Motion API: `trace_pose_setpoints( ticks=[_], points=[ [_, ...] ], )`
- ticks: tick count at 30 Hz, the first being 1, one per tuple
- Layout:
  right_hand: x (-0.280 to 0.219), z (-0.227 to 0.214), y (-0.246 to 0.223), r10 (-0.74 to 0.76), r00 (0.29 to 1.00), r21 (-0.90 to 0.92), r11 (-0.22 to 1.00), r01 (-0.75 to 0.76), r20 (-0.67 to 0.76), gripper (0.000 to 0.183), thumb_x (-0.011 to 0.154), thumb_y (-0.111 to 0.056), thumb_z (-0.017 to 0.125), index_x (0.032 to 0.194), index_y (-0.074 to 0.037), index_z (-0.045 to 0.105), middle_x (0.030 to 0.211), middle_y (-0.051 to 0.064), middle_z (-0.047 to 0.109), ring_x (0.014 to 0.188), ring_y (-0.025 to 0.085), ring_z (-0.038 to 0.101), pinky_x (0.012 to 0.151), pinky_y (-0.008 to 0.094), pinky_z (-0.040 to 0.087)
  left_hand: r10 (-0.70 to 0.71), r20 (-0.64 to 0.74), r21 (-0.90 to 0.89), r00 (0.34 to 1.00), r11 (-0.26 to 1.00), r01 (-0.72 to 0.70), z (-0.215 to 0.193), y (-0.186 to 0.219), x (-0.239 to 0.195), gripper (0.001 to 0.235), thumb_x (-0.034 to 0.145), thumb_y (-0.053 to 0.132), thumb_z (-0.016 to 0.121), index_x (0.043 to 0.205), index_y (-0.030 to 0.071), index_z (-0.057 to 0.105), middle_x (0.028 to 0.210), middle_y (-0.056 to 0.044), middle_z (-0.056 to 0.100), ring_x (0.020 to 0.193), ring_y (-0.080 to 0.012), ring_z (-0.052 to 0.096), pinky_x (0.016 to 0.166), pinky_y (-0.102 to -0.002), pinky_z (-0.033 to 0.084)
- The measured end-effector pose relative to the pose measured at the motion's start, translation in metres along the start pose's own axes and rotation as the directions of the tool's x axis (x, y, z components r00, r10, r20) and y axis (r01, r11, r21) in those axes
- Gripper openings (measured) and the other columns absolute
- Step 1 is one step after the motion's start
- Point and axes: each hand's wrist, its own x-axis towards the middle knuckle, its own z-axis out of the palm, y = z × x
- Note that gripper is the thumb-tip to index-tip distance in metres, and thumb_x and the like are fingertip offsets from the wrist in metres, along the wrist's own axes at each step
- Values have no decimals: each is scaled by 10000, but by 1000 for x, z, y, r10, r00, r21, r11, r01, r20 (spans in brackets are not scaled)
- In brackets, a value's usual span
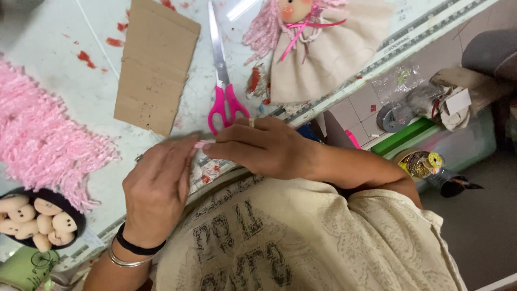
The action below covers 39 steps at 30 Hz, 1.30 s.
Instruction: Creating doll components by wrapping yarn around cardboard, cutting it, and tying the bundles.
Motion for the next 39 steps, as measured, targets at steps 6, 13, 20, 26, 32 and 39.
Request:
trace_pose_setpoints(
  ticks=[6,13,20,26,32,39],
  points=[
    [-1,-16,1,-31,994,35,999,28,107,228,1021,79,659,1241,32,631,1109,130,672,871,232,695,759,334,597,75,1,132,997,988,-74,0,-9,-5,198,1014,-50,590,1120,57,717,1057,-111,691,666,-247,588,509,-330,427],
    [-2,-50,23,150,956,-512,818,-263,-251,174,979,-133,747,1054,3,668,1152,193,495,990,312,499,773,425,439,230,-214,-76,950,965,-251,7,-46,3,19,987,-89,649,999,-100,658,925,-221,671,738,-304,654,561,-346,508],
    [48,-38,25,389,921,-818,531,-222,2,484,1022,-383,1001,1206,-46,706,1233,242,469,1163,401,399,991,469,246,64,-308,-181,949,976,-124,4,-59,-8,148,1023,-94,541,1081,-125,673,1017,-259,659,864,-359,672,697,-392,533],
    [57,-33,44,378,926,-760,607,-233,18,198,1097,-207,699,980,-80,601,995,191,531,886,398,508,815,480,286,-28,-338,-273,941,960,-69,7,-69,-18,134,1025,-113,518,1087,-142,633,1022,-275,618,824,-331,602,684,-360,460],
    [70,-66,9,382,912,12,922,-388,148,83,1167,57,543,1109,114,557,1085,232,620,993,324,608,889,414,505,-136,-213,-544,968,839,-2,-6,-60,-9,227,1129,97,387,1139,-30,575,1104,-172,511,594,-166,554,608,-293,450],
    [65,-75,-11,488,859,223,830,-511,154,108,1116,1,579,1097,101,545,1238,221,565,1227,332,548,1145,413,444,-38,-154,-807,987,582,-103,-5,-66,-11,195,1140,67,371,1260,49,523,1424,-180,423,1061,-199,586,763,-276,696]
  ],
)
